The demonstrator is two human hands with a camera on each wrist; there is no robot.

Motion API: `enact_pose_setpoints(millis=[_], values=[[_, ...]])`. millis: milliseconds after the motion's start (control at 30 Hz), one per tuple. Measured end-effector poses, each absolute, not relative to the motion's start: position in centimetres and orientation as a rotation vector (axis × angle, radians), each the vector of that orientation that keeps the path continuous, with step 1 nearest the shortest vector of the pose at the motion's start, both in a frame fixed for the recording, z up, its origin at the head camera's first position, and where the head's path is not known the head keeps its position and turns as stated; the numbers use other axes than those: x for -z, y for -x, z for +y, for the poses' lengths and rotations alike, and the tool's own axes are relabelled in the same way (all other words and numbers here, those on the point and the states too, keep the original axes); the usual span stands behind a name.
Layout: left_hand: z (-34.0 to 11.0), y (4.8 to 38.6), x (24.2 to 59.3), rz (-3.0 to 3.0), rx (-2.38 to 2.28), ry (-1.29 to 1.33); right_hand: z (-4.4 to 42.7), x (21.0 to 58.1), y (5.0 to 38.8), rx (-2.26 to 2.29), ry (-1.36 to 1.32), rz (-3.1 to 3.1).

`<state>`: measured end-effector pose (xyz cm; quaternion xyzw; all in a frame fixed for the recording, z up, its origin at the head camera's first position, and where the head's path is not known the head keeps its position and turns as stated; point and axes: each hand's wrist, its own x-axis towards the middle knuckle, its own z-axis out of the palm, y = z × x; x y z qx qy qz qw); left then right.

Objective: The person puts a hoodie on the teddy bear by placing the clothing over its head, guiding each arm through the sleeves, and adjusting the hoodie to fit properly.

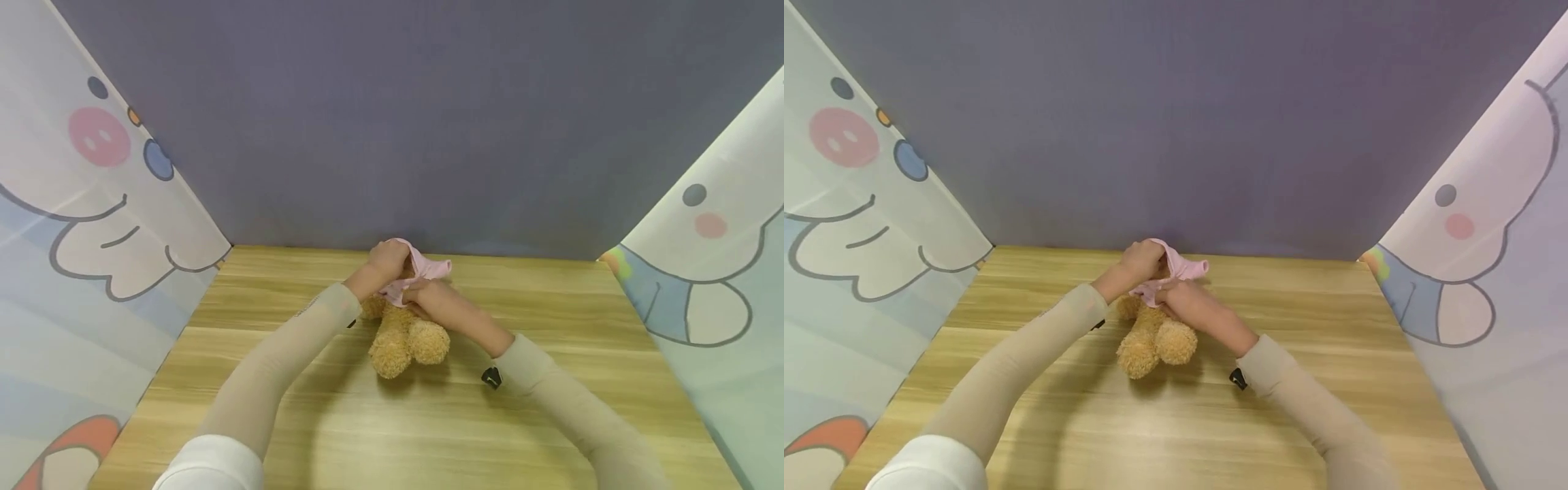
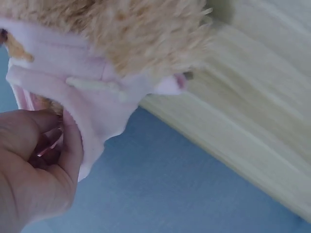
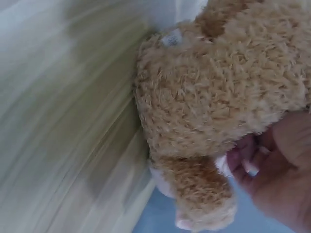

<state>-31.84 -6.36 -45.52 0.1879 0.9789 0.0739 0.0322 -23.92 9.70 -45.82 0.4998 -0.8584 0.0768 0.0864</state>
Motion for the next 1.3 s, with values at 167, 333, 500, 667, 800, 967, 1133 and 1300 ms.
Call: enact_pose_setpoints(millis=[167,333,500,667,800,967,1133,1300], values=[[-6.7,31.1,46.1,3.017,-0.255,-0.739,10.5,46.5,23.1,-0.215,-1.212,-2.810],[-7.1,29.0,46.4,2.966,-0.297,-1.048,11.2,47.5,23.1,-0.366,-0.951,-2.939],[-8.4,26.2,47.1,3.008,-0.491,-1.173,11.5,48.4,22.8,-0.444,-0.934,-2.877],[-9.0,24.1,47.4,3.008,-0.520,-1.144,11.7,48.9,22.7,-0.453,-0.896,-2.792],[-9.4,23.9,47.7,3.006,-0.494,-1.025,11.8,49.1,23.0,-0.467,-0.905,-2.731],[-10.0,24.7,48.6,2.970,-0.629,-0.914,12.1,49.2,23.3,-0.592,-0.945,-2.665],[-10.3,25.5,49.4,2.965,-0.776,-0.870,12.4,49.4,23.2,-0.607,-0.996,-2.572],[-10.3,26.0,49.8,2.978,-0.799,-0.901,12.3,49.0,23.1,-0.552,-0.962,-2.621]])
